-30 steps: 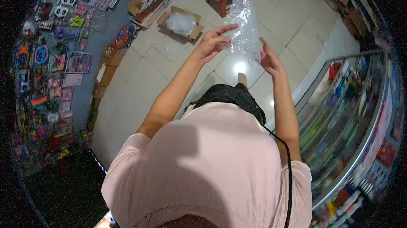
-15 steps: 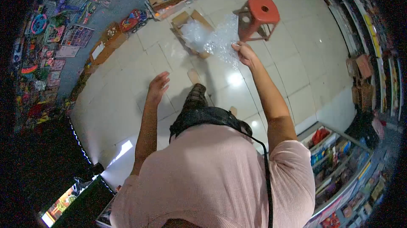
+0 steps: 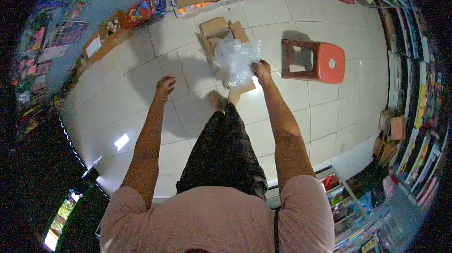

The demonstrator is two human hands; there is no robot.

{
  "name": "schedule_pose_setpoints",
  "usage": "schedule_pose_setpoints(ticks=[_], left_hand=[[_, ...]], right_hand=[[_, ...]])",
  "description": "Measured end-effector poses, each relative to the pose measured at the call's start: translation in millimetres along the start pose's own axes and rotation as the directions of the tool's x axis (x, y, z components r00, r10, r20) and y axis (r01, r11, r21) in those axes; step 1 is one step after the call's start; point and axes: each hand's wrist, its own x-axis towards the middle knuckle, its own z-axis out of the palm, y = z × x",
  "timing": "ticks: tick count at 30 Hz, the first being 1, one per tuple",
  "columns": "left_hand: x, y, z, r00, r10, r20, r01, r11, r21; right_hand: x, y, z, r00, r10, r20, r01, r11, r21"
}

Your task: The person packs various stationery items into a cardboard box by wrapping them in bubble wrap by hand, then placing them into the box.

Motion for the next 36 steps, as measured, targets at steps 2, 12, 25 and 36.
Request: schedule_pose_setpoints(ticks=[2,12,25,36], left_hand=[[35,-7,8,0.999,-0.042,0.002,0.042,0.998,-0.051],[268,-149,34,0.968,-0.245,-0.058,0.238,0.965,-0.109],[472,-319,71,0.874,-0.152,-0.462,0.485,0.352,0.801],[368,-207,65,0.871,0.265,-0.414,-0.473,0.681,-0.559]], right_hand=[[28,3,24,0.999,0.026,0.033,-0.025,0.999,-0.027],[175,93,107,0.813,-0.456,0.362,0.324,-0.161,-0.932],[332,242,132,0.961,-0.029,0.274,0.224,-0.497,-0.838],[245,158,88,0.829,-0.354,0.433,0.529,0.246,-0.812]])
